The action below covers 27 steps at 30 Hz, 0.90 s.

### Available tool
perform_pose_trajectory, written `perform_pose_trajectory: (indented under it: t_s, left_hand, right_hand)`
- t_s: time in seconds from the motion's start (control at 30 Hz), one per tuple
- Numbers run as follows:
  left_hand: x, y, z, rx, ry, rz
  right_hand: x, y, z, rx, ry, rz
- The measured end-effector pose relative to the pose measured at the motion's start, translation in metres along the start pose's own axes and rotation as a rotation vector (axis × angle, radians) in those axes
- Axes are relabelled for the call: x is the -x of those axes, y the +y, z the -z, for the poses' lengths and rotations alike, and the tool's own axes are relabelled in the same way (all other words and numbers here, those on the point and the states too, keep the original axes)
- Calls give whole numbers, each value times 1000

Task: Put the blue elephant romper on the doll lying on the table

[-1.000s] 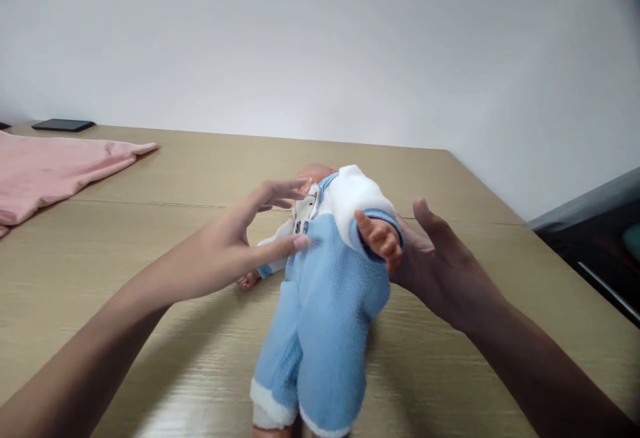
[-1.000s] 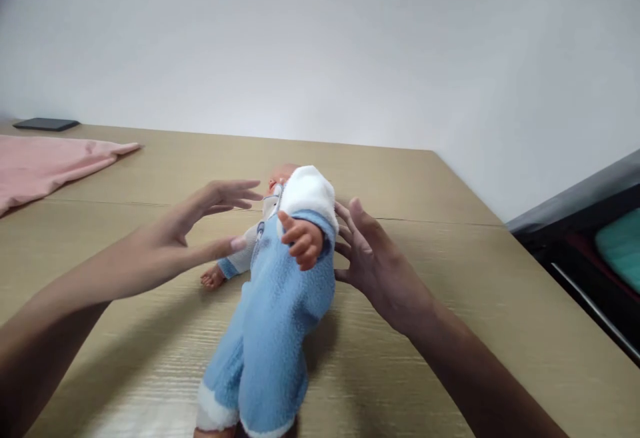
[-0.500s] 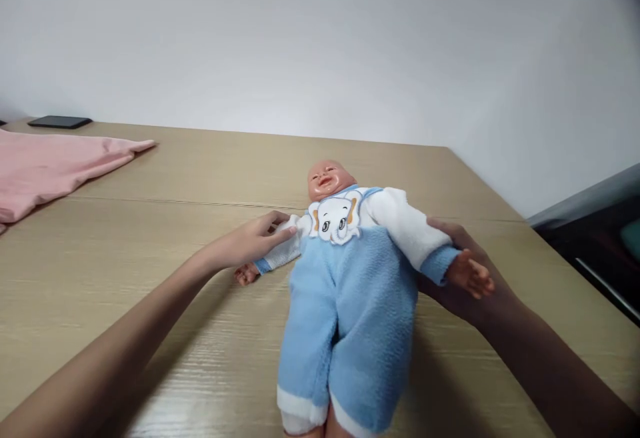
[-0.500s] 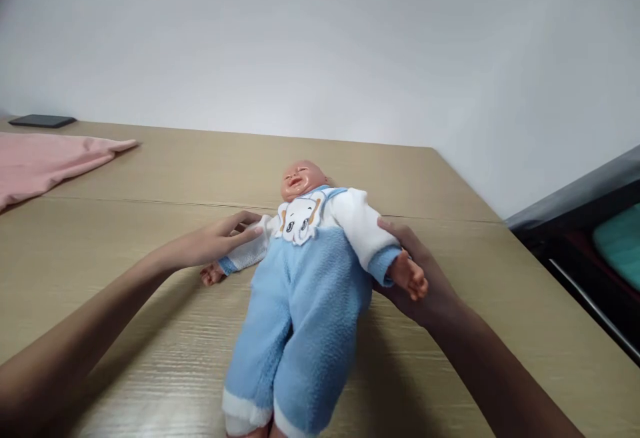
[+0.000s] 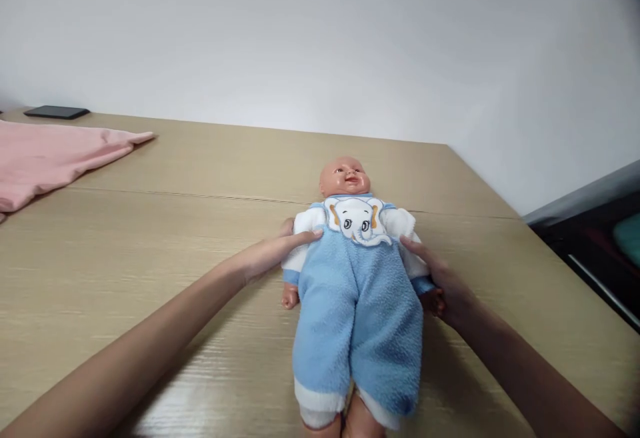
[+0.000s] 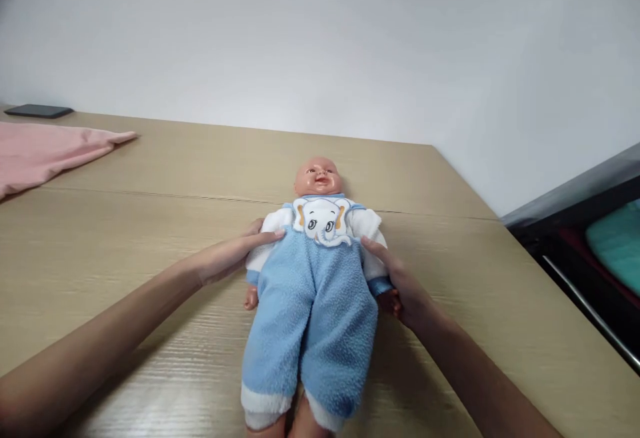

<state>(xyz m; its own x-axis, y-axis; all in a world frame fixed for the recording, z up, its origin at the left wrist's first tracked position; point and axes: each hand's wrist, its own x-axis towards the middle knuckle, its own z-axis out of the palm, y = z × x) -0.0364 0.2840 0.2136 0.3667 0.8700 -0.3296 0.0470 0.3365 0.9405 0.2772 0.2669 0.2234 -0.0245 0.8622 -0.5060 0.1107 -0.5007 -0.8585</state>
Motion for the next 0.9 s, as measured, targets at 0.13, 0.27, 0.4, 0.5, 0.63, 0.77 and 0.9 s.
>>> perform_pose_trajectory:
  t_s: [0.13, 0.27, 0.4, 0.5, 0.63, 0.77, 0.9]
  left_hand:
    - [5, 1, -11, 46, 70, -26]
    - [23, 8, -16, 43, 100, -57]
    - [54, 10, -23, 51, 98, -30]
    - [84, 6, -36, 45, 192, -16]
    - [128, -17, -61, 33, 262, -30]
    - [175, -66, -88, 10, 350, -26]
    - [209, -124, -111, -32, 395, 12]
  right_hand:
    - [5, -5, -14, -75, 4, -2]
    - [12, -11, -17, -92, -4, 2]
    - [30, -9, -14, -36, -1, -37]
    - [48, -1, -9, 20, -22, -35]
    - [78, 13, 0, 123, -32, -35]
    - [115, 24, 3, 253, 13, -50]
    - [153, 41, 11, 214, 19, 77]
